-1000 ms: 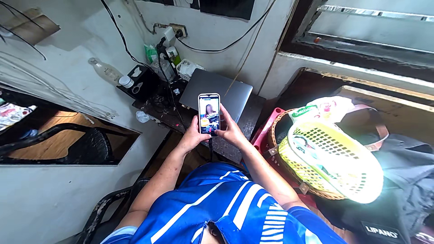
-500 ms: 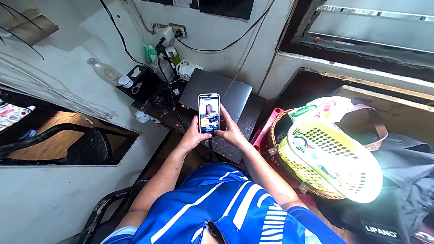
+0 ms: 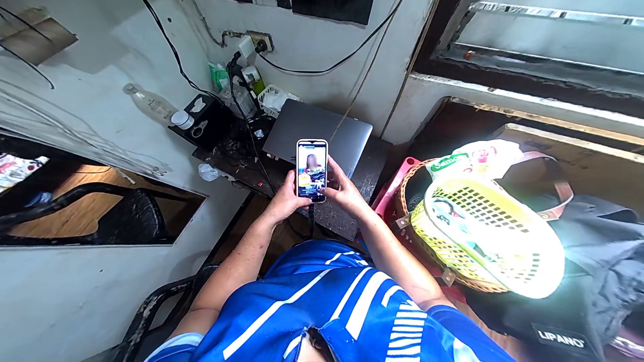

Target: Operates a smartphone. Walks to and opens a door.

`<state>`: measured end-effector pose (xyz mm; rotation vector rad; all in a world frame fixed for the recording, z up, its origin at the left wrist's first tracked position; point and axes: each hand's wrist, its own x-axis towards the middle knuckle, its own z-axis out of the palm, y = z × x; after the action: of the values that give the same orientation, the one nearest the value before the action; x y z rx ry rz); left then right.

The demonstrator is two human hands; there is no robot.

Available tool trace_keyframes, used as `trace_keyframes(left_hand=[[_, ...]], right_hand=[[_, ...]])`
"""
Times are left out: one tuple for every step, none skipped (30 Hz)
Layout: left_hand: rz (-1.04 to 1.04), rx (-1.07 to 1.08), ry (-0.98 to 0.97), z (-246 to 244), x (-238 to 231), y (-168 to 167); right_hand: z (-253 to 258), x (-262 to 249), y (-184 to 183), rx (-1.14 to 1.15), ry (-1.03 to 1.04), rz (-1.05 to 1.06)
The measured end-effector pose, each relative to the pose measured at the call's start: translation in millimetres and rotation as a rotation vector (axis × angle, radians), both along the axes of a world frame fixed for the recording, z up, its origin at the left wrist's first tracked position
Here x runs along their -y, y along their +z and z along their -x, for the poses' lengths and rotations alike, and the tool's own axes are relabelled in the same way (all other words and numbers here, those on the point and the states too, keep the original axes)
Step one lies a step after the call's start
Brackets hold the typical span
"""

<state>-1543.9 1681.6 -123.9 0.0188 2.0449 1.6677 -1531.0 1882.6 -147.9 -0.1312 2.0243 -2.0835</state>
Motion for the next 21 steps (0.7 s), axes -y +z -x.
trace_keyframes(left_hand=[[0.005, 0.003, 0.000, 0, 0, -1], [0.008, 0.006, -0.001, 0, -1, -1], [0.009, 0.006, -0.001, 1, -1, -2], [0.006, 0.005, -0.004, 1, -1, -3], [-0.001, 0.004, -0.009, 2, 0, -3], [-0.007, 0.002, -0.014, 2, 0, -4], [-0.007, -0.001, -0.018, 2, -1, -5], [0.004, -0.011, -0.018, 3, -1, -6], [0.038, -0.034, -0.009, 3, -3, -8], [0.100, -0.075, 0.010, 2, -6, -11], [0.170, -0.115, 0.023, 1, -9, -14], [0.246, -0.153, 0.026, 0, -11, -17], [0.317, -0.179, 0.021, -2, -14, -20], [0.395, -0.196, 0.010, -4, -16, -22], [0.464, -0.198, -0.004, -6, -19, -22], [0.519, -0.191, -0.024, -8, -22, -22], [0.560, -0.183, -0.046, -11, -25, -22], [0.584, -0.177, -0.074, -13, -27, -24], [0.599, -0.178, -0.117, -14, -28, -28], [0.604, -0.187, -0.183, -15, -28, -33], [0.606, -0.201, -0.267, -15, -27, -39]], right_hand=[[0, 0, 0, 0.001, -0.005, -0.005], [0, -1, 0, 0.002, -0.008, -0.011], [0, -1, 0, 0.009, -0.008, -0.015], [-1, -2, 1, 0.015, -0.009, -0.018], [-1, -2, 2, 0.020, -0.007, -0.020], [-1, -3, 2, 0.027, -0.004, -0.022], [-2, -3, 2, 0.031, -0.004, -0.022], [-2, -3, 1, 0.034, -0.005, -0.022], [-3, -3, 0, 0.036, -0.007, -0.025], [-5, -2, -1, 0.038, -0.007, -0.030], [-7, -2, -1, 0.041, -0.003, -0.034], [-9, -1, -1, 0.044, 0.006, -0.036], [-13, -1, 1, 0.044, 0.022, -0.042], [-17, -1, 3, 0.037, 0.043, -0.053], [-21, -2, 6, 0.020, 0.067, -0.071], [-25, -4, 9, 0.000, 0.091, -0.105], [-29, -9, 12, -0.017, 0.120, -0.170], [-33, -16, 16, -0.028, 0.151, -0.278], [-38, -25, 21, -0.026, 0.174, -0.427], [-42, -35, 28, -0.010, 0.189, -0.587], [-47, -47, 37, 0.014, 0.198, -0.721]])
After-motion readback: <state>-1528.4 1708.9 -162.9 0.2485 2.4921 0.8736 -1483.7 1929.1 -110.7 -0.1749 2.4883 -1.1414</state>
